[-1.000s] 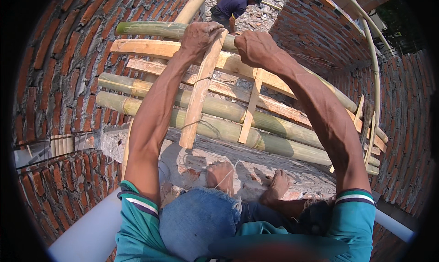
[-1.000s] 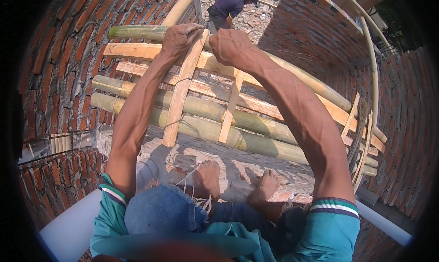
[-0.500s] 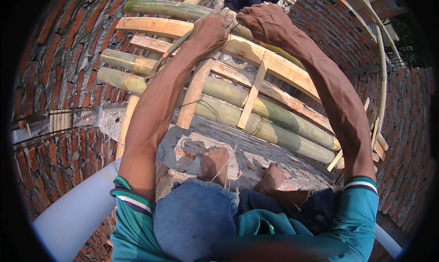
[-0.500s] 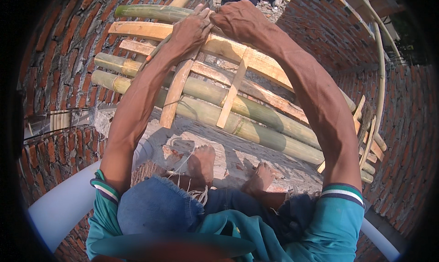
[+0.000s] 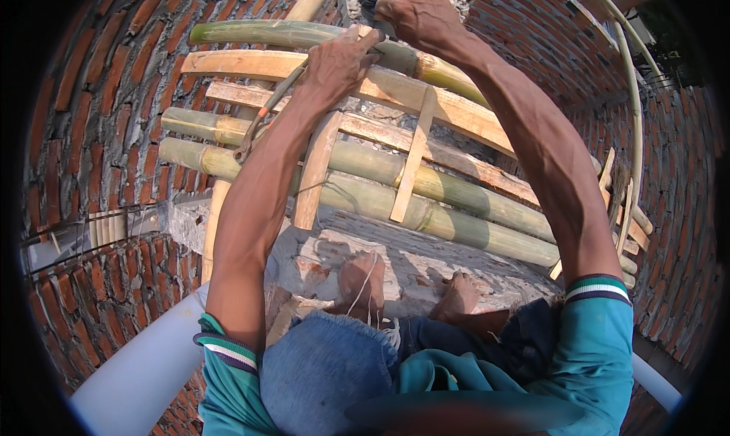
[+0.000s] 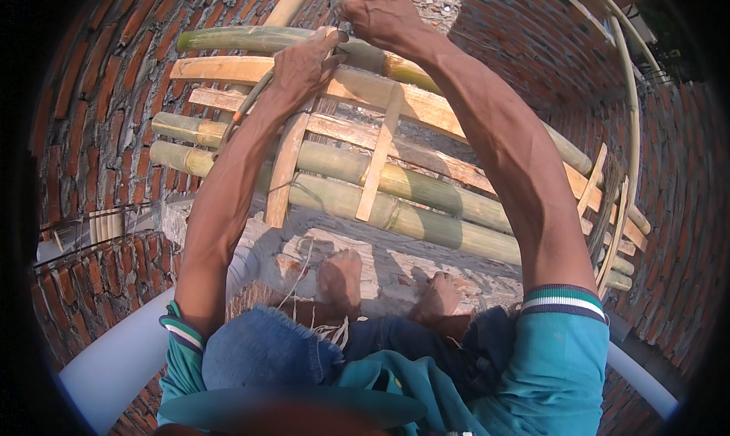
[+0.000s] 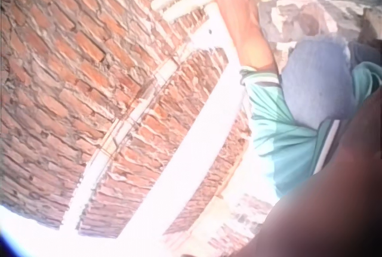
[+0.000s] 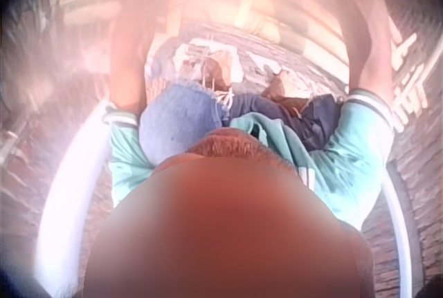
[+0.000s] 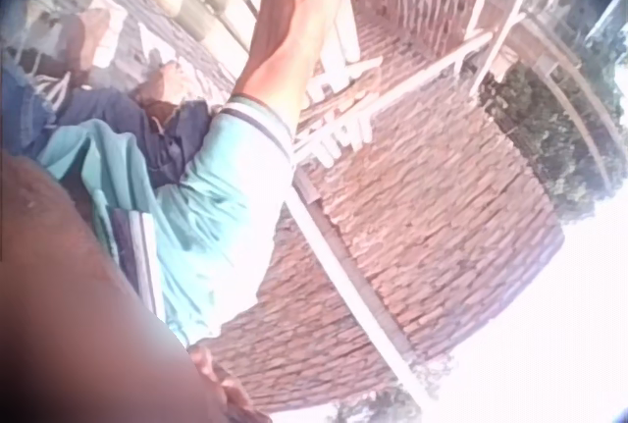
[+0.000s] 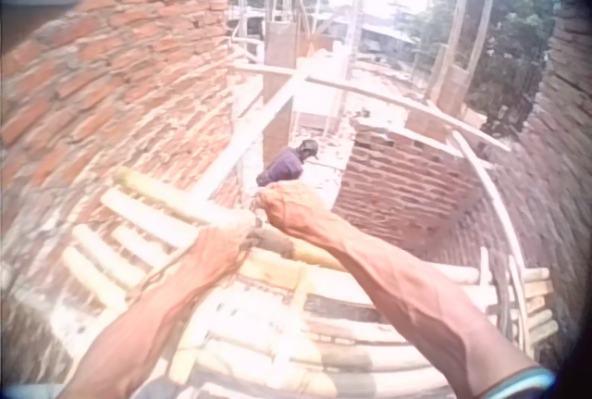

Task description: The person assembles a bamboo structure by placing bamboo slats and securing them with wire. They use pliers to twist and tighten the wire around the bamboo pieces, ensuring the structure is stable.

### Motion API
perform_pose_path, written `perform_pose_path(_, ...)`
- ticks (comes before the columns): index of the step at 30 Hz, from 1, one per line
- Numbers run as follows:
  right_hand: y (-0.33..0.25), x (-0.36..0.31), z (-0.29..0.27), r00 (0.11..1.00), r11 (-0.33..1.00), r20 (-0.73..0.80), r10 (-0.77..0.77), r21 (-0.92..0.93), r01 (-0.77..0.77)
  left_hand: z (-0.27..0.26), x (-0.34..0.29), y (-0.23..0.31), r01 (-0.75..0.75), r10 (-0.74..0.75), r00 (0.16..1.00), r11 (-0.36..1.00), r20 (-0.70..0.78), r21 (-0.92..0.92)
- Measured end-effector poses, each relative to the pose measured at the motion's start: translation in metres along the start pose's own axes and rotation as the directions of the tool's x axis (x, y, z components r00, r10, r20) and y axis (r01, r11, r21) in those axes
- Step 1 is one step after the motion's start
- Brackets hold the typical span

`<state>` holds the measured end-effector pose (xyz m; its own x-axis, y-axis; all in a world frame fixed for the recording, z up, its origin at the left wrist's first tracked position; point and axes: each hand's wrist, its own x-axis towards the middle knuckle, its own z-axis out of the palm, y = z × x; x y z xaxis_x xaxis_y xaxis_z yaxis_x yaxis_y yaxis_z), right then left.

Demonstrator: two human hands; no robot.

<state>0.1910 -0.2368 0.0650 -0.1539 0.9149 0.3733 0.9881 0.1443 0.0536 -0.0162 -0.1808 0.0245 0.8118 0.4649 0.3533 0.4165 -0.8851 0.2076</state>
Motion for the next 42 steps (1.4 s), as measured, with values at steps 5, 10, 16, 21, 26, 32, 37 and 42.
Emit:
perform_pose_path(5,0.002,-0.009,0.011,0.983,0.963,-0.058,0.172,0.221,-0.156,0.001,-0.004,0.000,-0.063,0.064,0.997,0.998,-0.041,0.023)
perform_pose_path(10,-0.012,-0.039,-0.002,0.921,0.899,0.268,0.282,0.262,-0.351,-0.003,0.002,-0.001,0.145,-0.148,0.989,0.983,-0.021,-0.110)
perform_pose_path(16,-0.071,-0.037,-0.013,0.938,0.962,0.345,0.040,0.241,-0.129,-0.016,0.050,-0.011,0.053,-0.047,0.994,0.997,0.102,-0.049)
perform_pose_path(21,-0.051,-0.019,-0.021,0.967,0.930,0.254,0.029,0.348,-0.120,-0.033,0.074,-0.015,-0.152,0.132,0.918,0.988,0.373,0.023)
perform_pose_path(26,-0.024,-0.020,-0.019,0.995,0.968,0.086,0.042,0.244,-0.062,-0.041,0.055,-0.024,-0.019,0.105,0.840,0.986,0.532,-0.165)
perform_pose_path(32,-0.009,-0.020,-0.002,0.968,0.922,0.065,0.244,0.293,-0.253,-0.035,0.037,-0.012,0.236,-0.038,0.868,0.908,0.495,-0.345)
perform_pose_path(37,0.001,-0.039,-0.009,0.906,0.875,0.318,0.279,0.305,-0.377,-0.054,0.002,-0.015,0.268,-0.112,0.921,0.877,0.374,-0.398)
perform_pose_path(42,-0.023,-0.047,-0.024,0.933,0.942,0.150,0.327,0.035,-0.335,-0.075,-0.050,-0.037,0.507,-0.509,0.801,0.857,0.313,0.097)
